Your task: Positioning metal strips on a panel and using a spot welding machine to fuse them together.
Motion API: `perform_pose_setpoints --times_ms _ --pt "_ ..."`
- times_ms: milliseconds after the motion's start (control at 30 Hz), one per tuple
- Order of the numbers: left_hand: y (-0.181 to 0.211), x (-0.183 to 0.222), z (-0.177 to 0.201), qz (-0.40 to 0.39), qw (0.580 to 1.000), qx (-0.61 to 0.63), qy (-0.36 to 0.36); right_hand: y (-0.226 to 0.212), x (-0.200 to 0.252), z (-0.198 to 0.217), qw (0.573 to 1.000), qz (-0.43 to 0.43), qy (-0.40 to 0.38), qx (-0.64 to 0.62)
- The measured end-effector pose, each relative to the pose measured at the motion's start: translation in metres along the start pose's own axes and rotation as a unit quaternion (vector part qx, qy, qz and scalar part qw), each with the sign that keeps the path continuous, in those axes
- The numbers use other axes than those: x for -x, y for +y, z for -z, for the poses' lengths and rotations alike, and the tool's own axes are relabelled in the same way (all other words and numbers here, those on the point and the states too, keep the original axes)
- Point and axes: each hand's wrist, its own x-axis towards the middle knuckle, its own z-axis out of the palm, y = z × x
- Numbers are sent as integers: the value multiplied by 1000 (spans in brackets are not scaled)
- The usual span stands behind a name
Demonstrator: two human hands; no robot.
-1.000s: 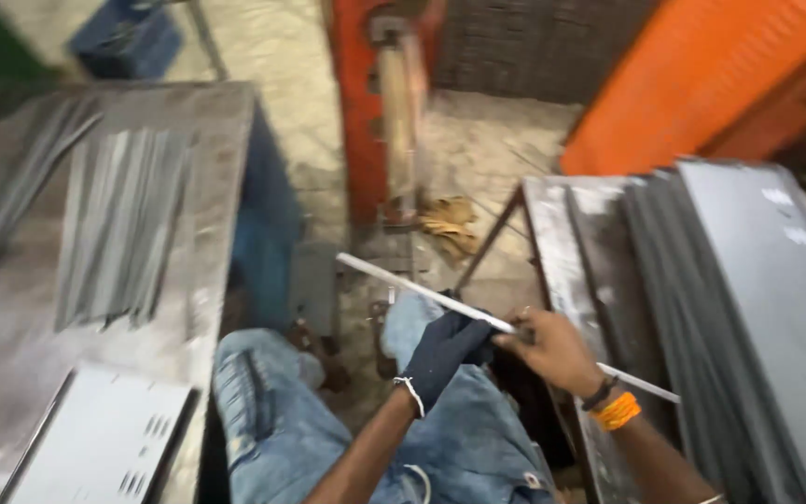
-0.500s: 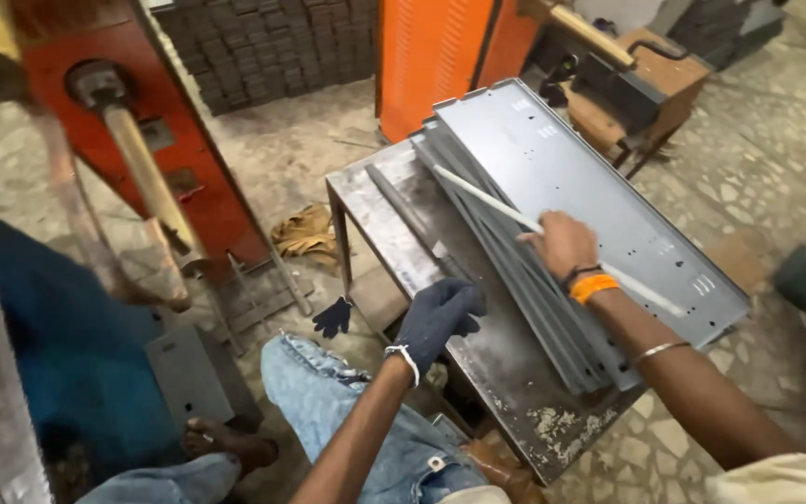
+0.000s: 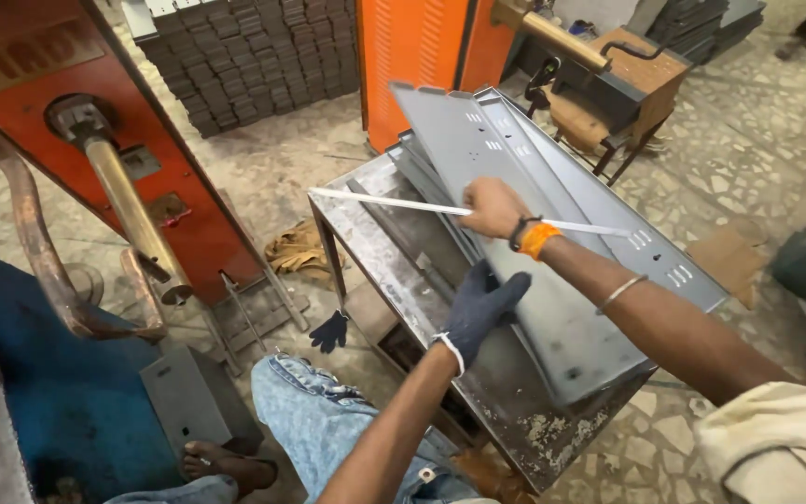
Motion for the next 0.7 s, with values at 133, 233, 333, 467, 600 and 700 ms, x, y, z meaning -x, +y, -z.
perform_pose_setpoints --times_ms 133,233,333,467,600,700 --pt "-27 -20 6 -123 978 -57 158 -47 4 10 963 -82 -93 -240" --pt "-14 -10 44 -124 951 -166 229 -44 3 8 934 -36 -33 -354" --pt "15 19 70 -67 964 -106 235 -39 13 30 991 -28 127 4" --pt "45 55 109 -164 960 -45 221 -33 23 29 987 -12 158 33" --pt "75 120 130 -190 945 -17 267 -68 28 -8 966 53 82 -241" --pt "90 177 138 -203 930 -1 307 -115 32 -36 919 119 61 -370"
